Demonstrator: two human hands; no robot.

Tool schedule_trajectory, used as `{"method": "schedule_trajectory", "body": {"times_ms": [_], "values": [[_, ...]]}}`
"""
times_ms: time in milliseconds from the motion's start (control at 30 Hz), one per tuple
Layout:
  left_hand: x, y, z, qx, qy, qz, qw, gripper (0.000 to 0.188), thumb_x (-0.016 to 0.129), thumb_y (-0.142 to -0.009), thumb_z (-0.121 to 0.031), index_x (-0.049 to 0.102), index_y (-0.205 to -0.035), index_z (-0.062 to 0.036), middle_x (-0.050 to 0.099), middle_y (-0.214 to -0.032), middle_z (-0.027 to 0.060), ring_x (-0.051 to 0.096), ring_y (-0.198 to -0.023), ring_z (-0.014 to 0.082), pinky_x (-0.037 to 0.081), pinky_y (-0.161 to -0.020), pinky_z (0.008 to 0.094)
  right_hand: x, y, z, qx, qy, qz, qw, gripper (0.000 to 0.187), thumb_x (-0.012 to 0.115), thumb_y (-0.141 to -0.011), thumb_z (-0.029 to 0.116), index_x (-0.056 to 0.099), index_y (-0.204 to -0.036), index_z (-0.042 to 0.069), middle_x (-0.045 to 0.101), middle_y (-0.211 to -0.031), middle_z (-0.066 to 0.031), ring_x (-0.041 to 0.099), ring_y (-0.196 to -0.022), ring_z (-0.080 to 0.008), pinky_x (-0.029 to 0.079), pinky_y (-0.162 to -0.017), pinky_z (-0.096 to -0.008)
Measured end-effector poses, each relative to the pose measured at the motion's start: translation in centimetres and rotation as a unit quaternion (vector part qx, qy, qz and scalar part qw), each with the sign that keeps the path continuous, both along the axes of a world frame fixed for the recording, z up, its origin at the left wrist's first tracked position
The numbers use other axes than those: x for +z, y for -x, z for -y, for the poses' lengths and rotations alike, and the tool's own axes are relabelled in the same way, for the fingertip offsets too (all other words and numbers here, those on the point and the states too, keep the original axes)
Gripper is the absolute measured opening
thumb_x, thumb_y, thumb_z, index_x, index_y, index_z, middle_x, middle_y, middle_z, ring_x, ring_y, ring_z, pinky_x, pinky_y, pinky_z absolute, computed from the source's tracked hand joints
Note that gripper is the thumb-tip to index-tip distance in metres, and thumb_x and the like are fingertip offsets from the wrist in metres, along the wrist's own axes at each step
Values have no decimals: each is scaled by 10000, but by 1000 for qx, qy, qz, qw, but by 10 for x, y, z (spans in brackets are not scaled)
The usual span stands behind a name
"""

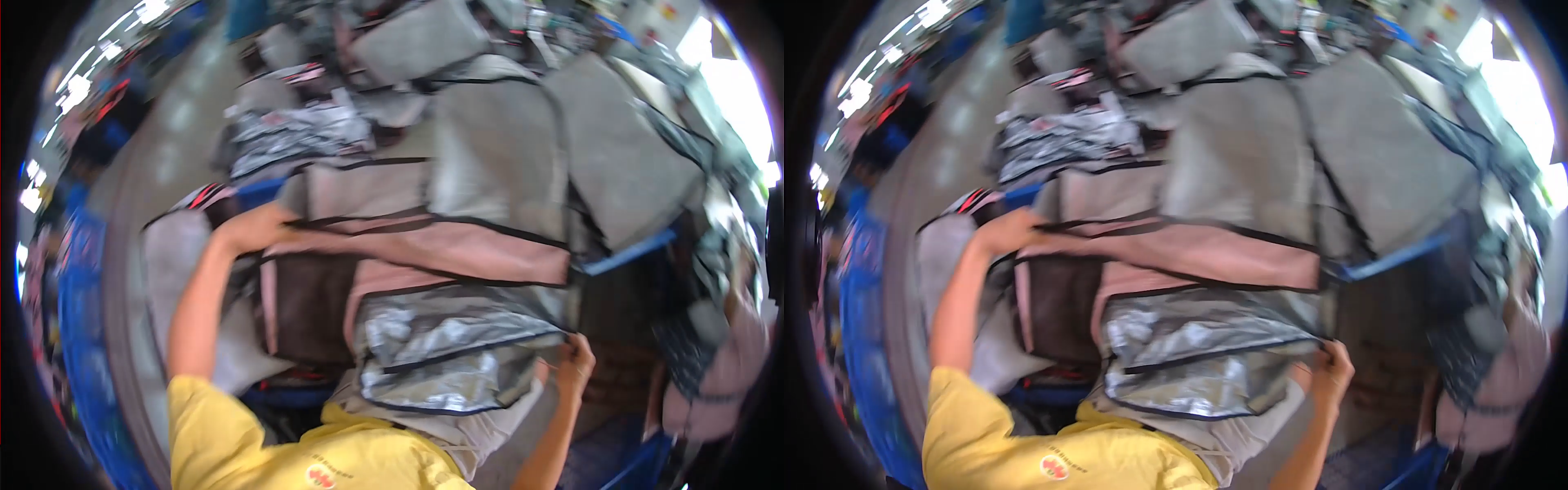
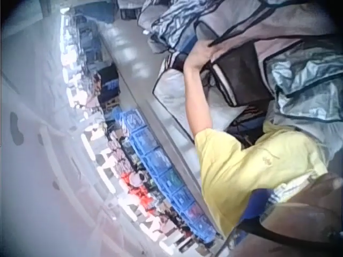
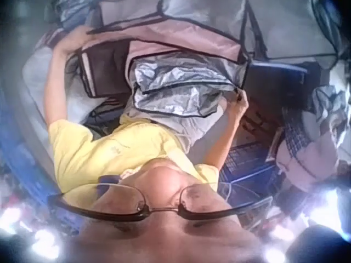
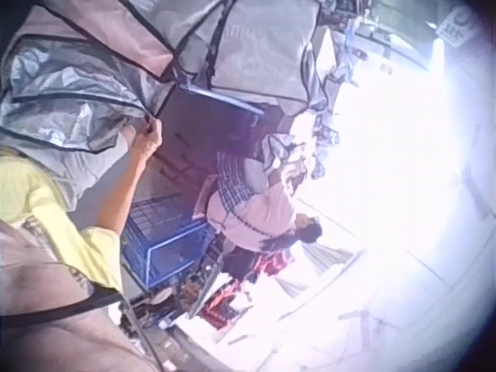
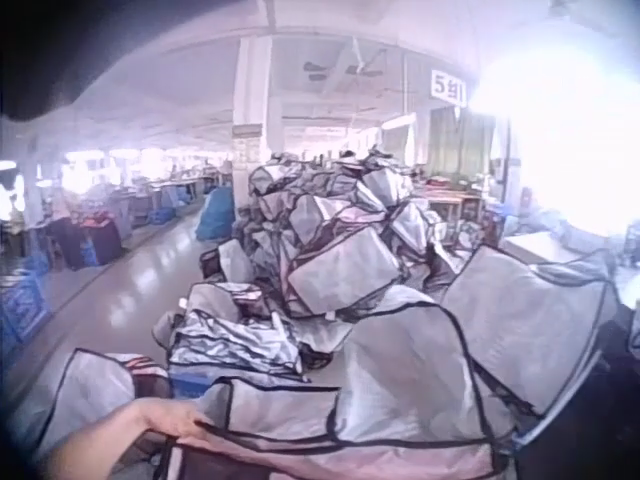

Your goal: Inspecting and unfolding large textile storage bags for quality control.

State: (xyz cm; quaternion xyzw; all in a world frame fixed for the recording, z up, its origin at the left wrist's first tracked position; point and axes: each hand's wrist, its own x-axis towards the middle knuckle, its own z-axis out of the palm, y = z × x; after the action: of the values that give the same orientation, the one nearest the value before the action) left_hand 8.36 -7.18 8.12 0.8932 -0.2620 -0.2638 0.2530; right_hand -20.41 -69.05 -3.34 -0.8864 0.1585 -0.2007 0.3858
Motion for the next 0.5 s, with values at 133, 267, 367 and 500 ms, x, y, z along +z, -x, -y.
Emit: {"method": "schedule_trajectory", "body": {"times_ms": [133,267,367,500], "values": [[8,9,12,90,13,-34,995,286,736,-943,-193,736,-1092,51,726,-807,74,568,-813,66,525,-742,343,25,-3,-10,7,-7,-35,999,188,657,-840,-122,699,-1002,-37,542,-797,-50,470,-720,-119,408,-655,-261],[24,20,34,134,-2,-55,989,317,761,-932,-220,745,-1056,71,708,-759,76,573,-762,75,513,-706,318,32,-3,-17,10,1,-7,1000,147,706,-830,-95,664,-952,-23,479,-761,-53,436,-659,-130,361,-596,-287],[50,31,55,106,-108,16,988,486,827,-858,-314,732,-1188,29,762,-972,180,717,-886,270,557,-836,388,23,2,-20,-5,-19,13,1000,121,744,-869,-45,663,-956,-18,547,-764,-61,479,-625,-130,398,-581,-291],[84,51,96,45,-179,159,970,849,878,-754,-448,593,-1428,-17,669,-1350,222,626,-1255,398,482,-1085,469,13,9,-30,-34,-68,15,997,129,774,-900,9,650,-933,-10,535,-700,-46,466,-585,-125,393,-555,-290]]}}
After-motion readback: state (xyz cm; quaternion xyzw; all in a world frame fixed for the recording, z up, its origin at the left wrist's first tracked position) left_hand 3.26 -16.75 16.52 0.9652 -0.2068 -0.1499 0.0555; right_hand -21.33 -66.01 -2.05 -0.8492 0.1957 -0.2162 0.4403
